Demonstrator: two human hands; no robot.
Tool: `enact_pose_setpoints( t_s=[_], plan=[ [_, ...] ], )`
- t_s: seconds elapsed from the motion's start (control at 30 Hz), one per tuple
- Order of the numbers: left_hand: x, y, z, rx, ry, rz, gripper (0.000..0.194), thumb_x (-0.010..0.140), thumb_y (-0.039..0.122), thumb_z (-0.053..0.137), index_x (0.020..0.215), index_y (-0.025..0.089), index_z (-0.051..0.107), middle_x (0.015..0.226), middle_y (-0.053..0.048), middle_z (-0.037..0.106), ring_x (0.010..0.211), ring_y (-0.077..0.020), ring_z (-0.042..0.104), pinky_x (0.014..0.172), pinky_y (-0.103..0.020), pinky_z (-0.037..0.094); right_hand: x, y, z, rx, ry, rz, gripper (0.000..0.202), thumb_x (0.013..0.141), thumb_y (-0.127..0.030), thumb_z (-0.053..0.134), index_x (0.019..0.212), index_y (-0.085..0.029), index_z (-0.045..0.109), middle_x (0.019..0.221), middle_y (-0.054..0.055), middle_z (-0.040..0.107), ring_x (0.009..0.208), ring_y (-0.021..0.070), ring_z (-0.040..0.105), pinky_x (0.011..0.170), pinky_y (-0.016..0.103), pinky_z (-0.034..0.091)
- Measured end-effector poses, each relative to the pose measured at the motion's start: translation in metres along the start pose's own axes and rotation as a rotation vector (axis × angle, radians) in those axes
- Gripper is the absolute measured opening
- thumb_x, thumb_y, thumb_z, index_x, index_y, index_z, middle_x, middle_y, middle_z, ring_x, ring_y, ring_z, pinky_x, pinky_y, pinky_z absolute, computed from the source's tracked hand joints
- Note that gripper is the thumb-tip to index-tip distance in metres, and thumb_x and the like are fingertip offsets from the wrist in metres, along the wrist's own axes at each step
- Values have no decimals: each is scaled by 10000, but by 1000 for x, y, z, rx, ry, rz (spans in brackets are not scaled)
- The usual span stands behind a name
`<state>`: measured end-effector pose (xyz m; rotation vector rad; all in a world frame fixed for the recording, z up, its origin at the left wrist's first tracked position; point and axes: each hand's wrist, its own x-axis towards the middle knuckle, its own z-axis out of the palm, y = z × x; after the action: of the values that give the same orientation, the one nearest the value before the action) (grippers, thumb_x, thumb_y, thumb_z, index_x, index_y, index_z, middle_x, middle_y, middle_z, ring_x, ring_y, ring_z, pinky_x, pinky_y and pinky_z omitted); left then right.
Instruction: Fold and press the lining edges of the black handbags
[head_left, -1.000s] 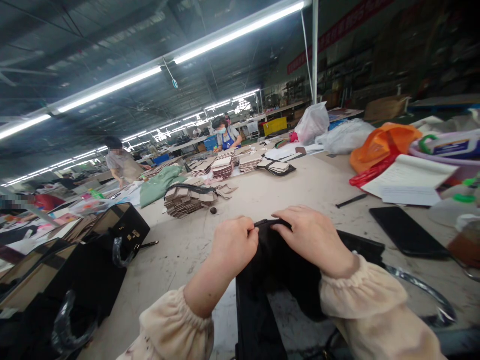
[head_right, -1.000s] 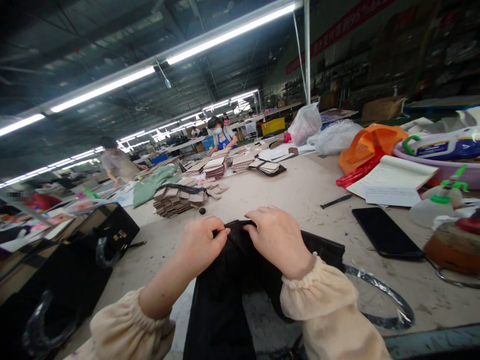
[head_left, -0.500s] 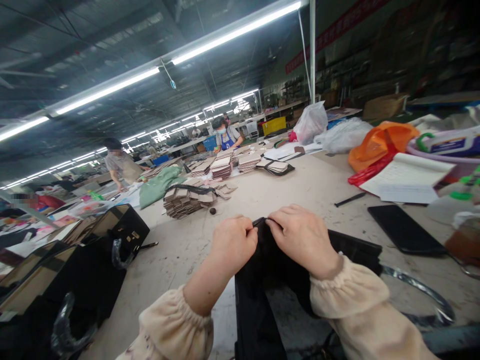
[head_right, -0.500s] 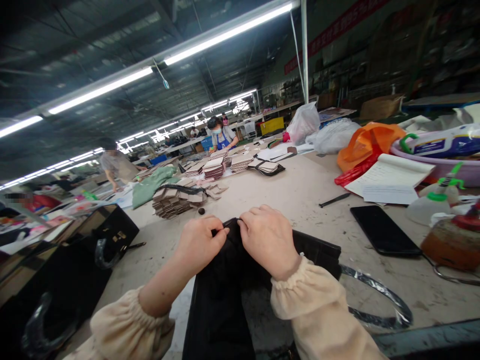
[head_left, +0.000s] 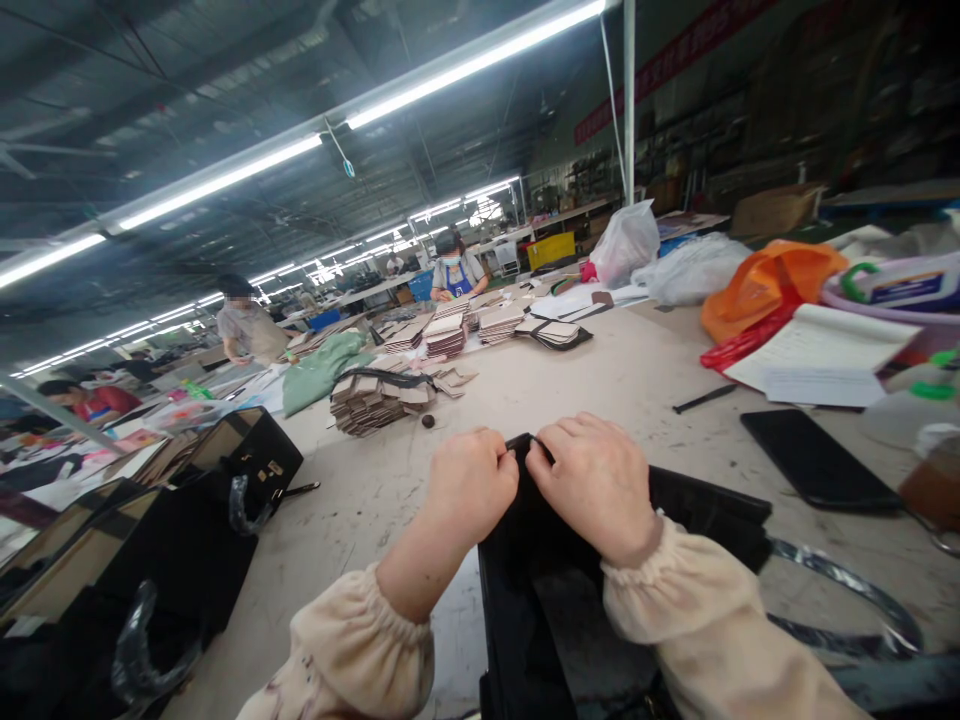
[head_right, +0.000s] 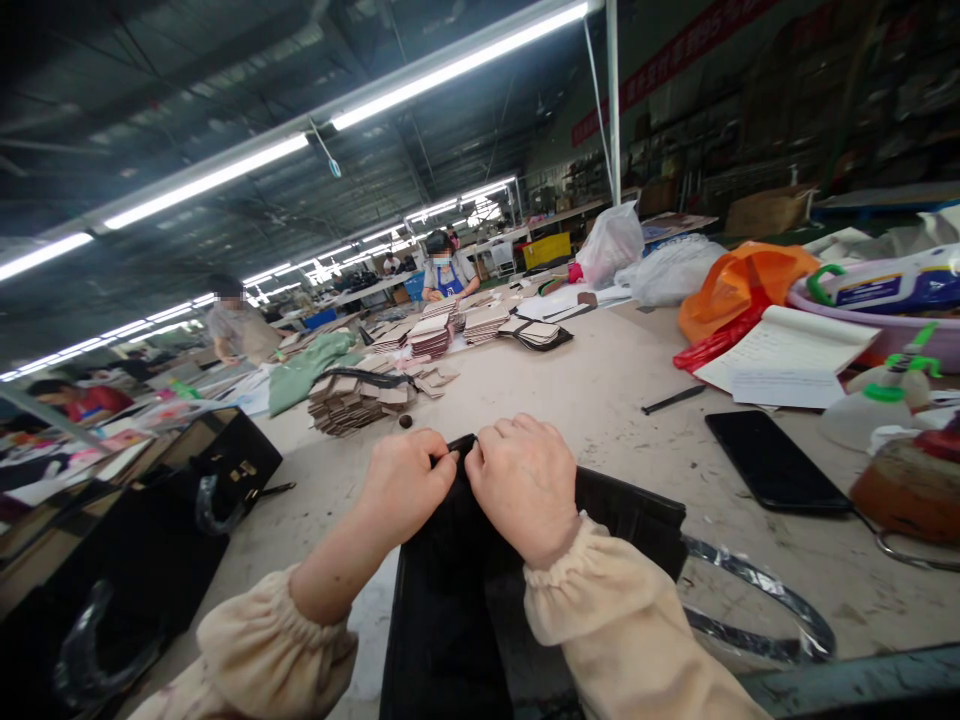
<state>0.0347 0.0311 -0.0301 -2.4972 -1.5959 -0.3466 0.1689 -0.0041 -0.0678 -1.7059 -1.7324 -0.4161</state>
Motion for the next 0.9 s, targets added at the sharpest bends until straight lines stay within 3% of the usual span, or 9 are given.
enact_pose_setpoints(
  t_s=[0.27,0.57,0.67,0.77,0.9],
  plan=[
    [2,0,0,-9,-3,-21,227,806,299,517,670,193,665,729,-34,683,666,-162,582,582,-262,312,2,7,-8,70,-105,-56,211,891,-241,451,845,-221,656,802,34,654,835,198,520,735,325,298],
    [0,0,0,-32,-11,-41,224,808,288,519,678,193,675,764,-35,692,665,-151,572,585,-257,313,1,2,-6,38,-81,-40,232,867,-198,465,691,-201,616,734,42,650,788,196,520,705,337,293],
    [-1,-1,0,-48,6,-26,218,809,279,525,670,192,670,744,-30,682,654,-148,564,580,-257,304,2,1,-8,87,-88,-77,179,866,-178,474,874,-211,650,861,34,676,859,197,537,789,337,309],
    [-2,-2,-1,-72,20,3,214,802,253,531,640,183,652,713,-28,664,643,-141,553,578,-256,296,3,0,-10,146,-90,-146,266,856,-175,508,1098,-230,604,1021,28,668,954,201,546,922,361,274],
    [-5,-6,-3,-146,27,53,201,801,222,546,631,177,643,684,-15,647,639,-128,552,592,-243,322,4,1,-7,141,-139,-173,237,880,-187,505,1085,-234,614,954,32,680,884,183,578,828,329,324]
  ],
)
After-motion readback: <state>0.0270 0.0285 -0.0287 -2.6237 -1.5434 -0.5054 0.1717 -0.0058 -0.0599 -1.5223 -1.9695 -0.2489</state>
